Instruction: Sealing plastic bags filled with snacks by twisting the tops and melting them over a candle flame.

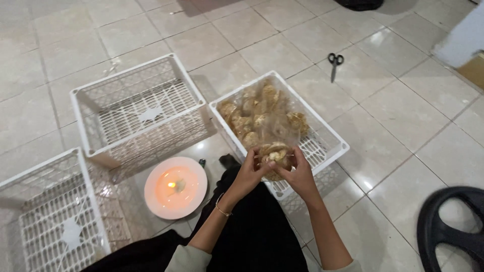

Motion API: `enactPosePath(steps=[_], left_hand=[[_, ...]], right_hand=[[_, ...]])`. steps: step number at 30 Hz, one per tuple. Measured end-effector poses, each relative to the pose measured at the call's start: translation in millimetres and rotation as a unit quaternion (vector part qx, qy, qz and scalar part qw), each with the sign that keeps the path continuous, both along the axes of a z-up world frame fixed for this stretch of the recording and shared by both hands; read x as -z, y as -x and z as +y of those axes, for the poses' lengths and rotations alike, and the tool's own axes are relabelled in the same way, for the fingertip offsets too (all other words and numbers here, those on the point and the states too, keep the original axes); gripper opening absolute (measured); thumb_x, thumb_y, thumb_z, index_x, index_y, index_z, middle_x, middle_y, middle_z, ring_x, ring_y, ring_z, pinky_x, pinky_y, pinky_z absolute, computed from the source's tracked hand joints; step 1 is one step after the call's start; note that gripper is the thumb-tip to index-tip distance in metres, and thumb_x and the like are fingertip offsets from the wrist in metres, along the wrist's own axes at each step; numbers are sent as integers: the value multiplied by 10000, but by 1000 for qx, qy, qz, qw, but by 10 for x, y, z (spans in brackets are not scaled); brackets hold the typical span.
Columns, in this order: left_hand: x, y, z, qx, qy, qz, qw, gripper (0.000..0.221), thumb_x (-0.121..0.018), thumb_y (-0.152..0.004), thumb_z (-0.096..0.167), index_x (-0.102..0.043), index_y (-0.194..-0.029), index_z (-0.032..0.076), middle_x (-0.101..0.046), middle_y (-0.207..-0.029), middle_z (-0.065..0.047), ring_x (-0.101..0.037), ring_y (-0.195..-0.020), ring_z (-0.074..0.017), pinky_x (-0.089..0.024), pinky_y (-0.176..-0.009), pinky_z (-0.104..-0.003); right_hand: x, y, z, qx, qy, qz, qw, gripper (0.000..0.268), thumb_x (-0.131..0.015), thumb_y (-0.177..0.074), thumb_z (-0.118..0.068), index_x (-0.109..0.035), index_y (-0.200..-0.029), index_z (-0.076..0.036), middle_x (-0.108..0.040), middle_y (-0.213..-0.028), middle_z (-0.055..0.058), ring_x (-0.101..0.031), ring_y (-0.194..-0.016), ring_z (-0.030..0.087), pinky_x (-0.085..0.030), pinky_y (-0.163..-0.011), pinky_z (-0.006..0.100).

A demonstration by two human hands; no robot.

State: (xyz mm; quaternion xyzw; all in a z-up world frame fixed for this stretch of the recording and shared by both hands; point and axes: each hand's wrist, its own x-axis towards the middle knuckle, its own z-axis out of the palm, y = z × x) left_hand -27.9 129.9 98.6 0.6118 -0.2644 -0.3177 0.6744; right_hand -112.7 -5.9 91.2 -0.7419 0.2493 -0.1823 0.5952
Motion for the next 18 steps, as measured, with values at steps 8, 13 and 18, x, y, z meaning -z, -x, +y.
enactPosePath(steps=[8, 13, 18], left_hand=[[-66, 42, 573, -69, -3, -13, 998, 662, -716, -938, 432, -442, -1423, 75, -552, -1072, -135, -560, -1027, -225, -460, -858, -393], [205, 73, 763, -66, 30, 2, 997, 637, -664, -988, 418, -401, -1457, 78, -466, -1335, -273, -567, -1115, -387, -464, -845, -434], [355, 103, 872, -94, 50, -30, 994, 573, -627, -1015, 372, -391, -1478, 133, -380, -1456, -318, -575, -872, -206, -498, -740, -437]], right_hand=[[-5, -4, 390, -121, -101, -48, 986, 661, -840, -815, -155, -545, -1392, -29, -649, -1291, 190, -585, -1260, 312, -443, -1066, 494], [57, -14, 585, -121, -90, -85, 985, 532, -789, -869, -136, -595, -1339, 22, -679, -1253, 217, -588, -1240, 308, -481, -1007, 489], [20, 5, 700, -137, -51, -139, 980, 404, -696, -952, -151, -637, -1318, 10, -688, -1226, 218, -589, -1250, 319, -519, -990, 513]])
